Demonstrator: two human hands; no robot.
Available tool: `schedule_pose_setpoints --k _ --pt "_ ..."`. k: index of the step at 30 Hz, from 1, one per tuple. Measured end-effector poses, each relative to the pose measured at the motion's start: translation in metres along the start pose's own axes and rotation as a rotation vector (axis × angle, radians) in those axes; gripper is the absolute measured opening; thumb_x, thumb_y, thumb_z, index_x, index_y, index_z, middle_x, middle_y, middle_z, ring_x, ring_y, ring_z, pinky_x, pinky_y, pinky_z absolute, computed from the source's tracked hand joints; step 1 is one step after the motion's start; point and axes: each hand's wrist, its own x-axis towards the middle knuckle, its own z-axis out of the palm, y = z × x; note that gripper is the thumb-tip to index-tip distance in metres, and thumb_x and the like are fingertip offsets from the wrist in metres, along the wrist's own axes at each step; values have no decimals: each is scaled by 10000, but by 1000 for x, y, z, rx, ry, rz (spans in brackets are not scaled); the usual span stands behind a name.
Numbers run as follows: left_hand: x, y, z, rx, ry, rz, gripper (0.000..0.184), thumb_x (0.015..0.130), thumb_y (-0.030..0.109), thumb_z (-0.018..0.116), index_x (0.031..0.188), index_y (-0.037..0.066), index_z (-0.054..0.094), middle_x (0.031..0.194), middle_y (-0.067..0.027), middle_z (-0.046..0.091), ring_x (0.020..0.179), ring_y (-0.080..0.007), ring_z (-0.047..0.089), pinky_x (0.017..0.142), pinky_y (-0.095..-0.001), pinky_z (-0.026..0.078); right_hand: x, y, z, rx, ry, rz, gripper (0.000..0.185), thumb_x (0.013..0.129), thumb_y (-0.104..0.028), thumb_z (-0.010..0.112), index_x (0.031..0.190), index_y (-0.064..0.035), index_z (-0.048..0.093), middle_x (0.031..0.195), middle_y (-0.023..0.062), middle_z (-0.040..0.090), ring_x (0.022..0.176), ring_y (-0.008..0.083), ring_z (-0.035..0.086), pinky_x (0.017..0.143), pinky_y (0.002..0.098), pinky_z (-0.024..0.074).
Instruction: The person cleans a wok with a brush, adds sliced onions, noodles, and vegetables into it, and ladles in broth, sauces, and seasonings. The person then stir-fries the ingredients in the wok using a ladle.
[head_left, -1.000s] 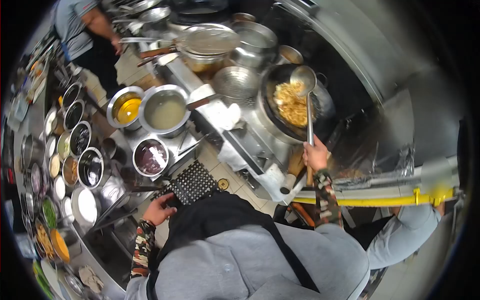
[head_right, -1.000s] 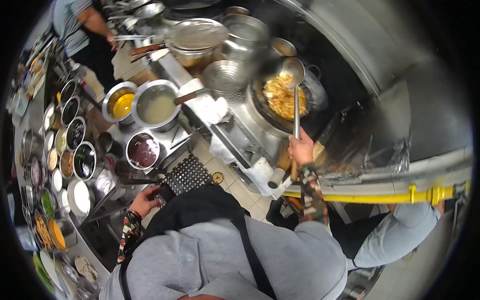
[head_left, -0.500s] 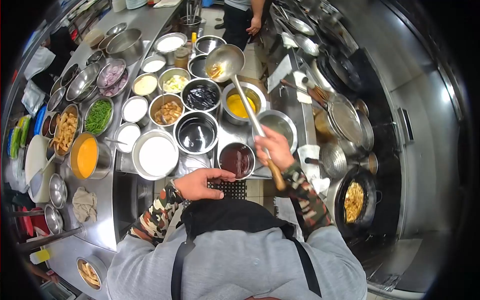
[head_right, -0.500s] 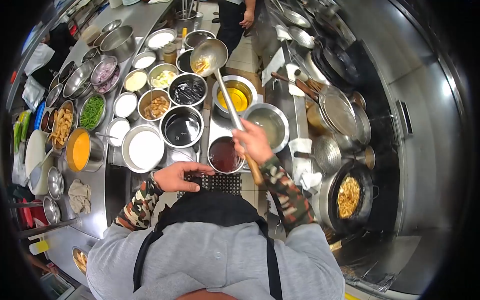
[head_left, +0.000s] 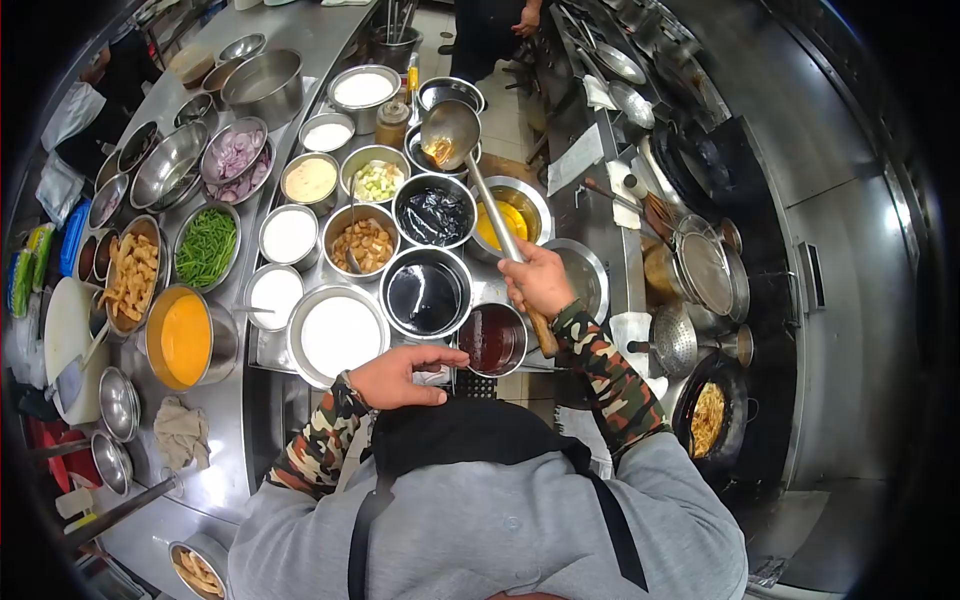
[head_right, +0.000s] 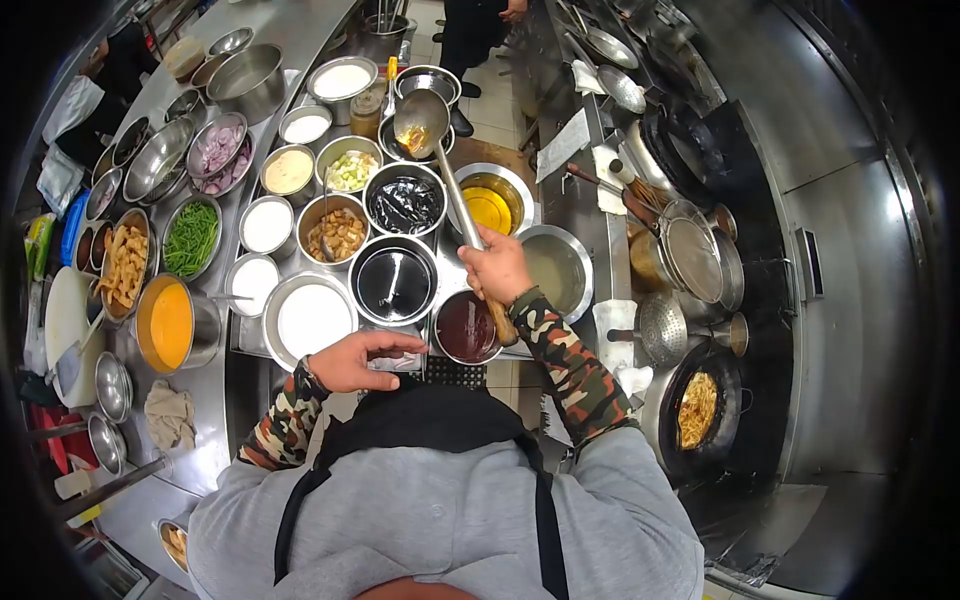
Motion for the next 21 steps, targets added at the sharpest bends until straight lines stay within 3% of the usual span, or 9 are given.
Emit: schedule_pose_setpoints --k 15,17,19,21 --pt "38 0 43 45 -140 -16 588 830 78 693 1365 34 451 1318 -84 547 1239 -181 486 1064 -326 354 -15 2 -27 193 -23 -30 399 903 -90 580 1284 -13 490 692 7 491 439 77 436 352 237 364" --pt "45 0 53 23 -187 -40 588 831 79 693 1364 32 451 1326 -84 541 1237 -178 485 1064 -326 354 -19 4 -41 585 -193 77 417 917 -112 563 1310 -32 447 723 6 494 454 57 416 354 220 354" --pt "54 3 61 52 -236 -29 586 837 101 691 1367 37 451 1335 -77 536 1235 -173 484 1060 -327 356 -31 13 -63 708 -205 114 404 946 -146 518 1326 -57 416 752 -8 476 460 40 397 352 205 345" --pt "66 4 72 32 -297 -89 585 821 56 681 1364 42 463 1370 -68 511 1268 -169 453 1063 -322 345 -63 30 -93 1076 -515 172 417 971 -176 461 1368 -71 385 759 -21 458 448 31 391 342 205 342"
